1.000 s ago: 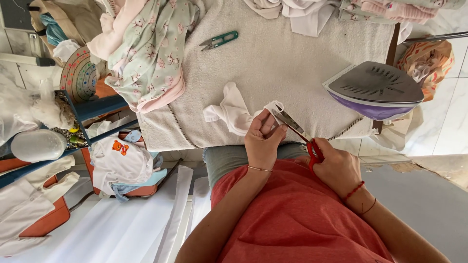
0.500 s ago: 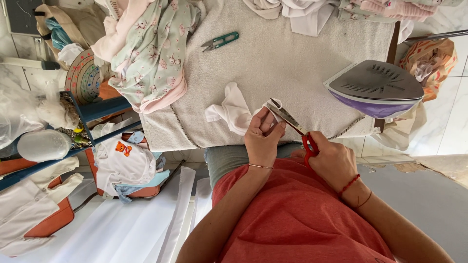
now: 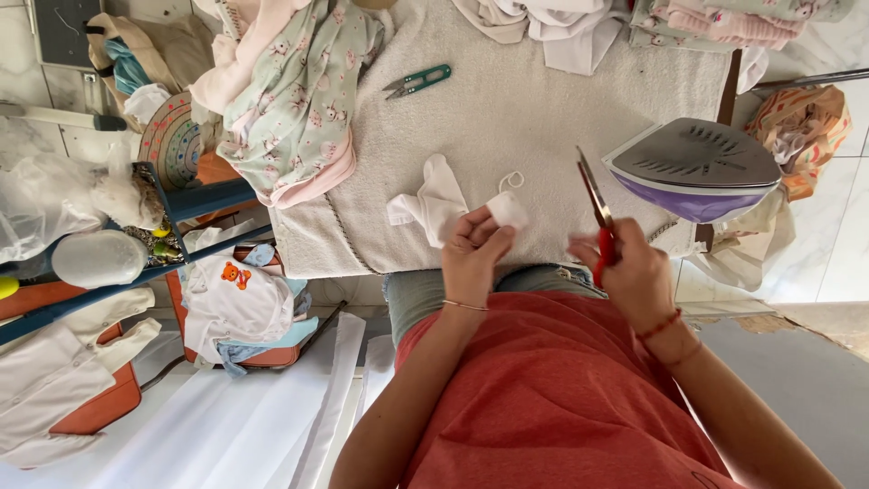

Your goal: Ironing and trimming loose threads from baby clothes on a finishing table

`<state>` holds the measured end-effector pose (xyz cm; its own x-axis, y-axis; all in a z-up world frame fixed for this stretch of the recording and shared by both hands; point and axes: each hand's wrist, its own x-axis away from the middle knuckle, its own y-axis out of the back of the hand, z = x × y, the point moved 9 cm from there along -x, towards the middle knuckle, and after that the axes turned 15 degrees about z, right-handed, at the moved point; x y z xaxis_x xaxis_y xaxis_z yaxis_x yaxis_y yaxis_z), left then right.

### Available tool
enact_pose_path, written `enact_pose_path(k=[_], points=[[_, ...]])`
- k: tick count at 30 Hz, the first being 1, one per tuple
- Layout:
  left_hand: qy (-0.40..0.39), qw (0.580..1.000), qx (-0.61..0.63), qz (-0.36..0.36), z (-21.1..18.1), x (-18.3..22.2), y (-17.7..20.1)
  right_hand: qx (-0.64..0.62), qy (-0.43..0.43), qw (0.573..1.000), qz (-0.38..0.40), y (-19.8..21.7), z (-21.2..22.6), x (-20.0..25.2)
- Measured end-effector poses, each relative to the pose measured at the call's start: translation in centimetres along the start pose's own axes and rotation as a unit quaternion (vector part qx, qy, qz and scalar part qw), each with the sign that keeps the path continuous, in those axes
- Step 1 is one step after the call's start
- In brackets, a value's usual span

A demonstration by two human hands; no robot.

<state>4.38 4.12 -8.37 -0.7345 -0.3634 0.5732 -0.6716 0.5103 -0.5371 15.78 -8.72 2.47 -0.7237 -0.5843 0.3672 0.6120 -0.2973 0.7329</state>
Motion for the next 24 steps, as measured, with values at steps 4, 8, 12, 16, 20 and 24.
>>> enact_pose_path(k=[4, 8, 12, 16, 20, 24], points=[[0.002, 1.000, 0.001, -0.025, -3.8, 1.0, 2.5, 0.174, 0.028, 0.982, -0.060, -3.1, -1.5, -3.8], [0.022, 0.998, -0.056, -0.022, -5.9, 1.2, 7.4, 0.191, 0.074, 0.979, 0.005, -8.8, -2.1, -8.3], [0.173, 0.917, -0.357, 0.050, -6.3, 2.0, 10.5, 0.303, 0.206, 0.924, -0.110, -7.7, 2.7, -7.5], [0.207, 0.778, -0.592, -0.048, -9.8, 3.3, 10.9, 0.303, 0.202, 0.925, -0.107, -6.8, -0.7, -5.2], [0.056, 0.803, -0.573, -0.151, -11.6, 2.4, 12.9, 0.264, -0.062, 0.936, 0.223, -2.5, -2.4, 0.3], [0.029, 0.816, -0.573, -0.075, -9.4, -0.7, 13.5, 0.362, -0.180, 0.869, 0.286, 0.5, -8.0, 8.0]])
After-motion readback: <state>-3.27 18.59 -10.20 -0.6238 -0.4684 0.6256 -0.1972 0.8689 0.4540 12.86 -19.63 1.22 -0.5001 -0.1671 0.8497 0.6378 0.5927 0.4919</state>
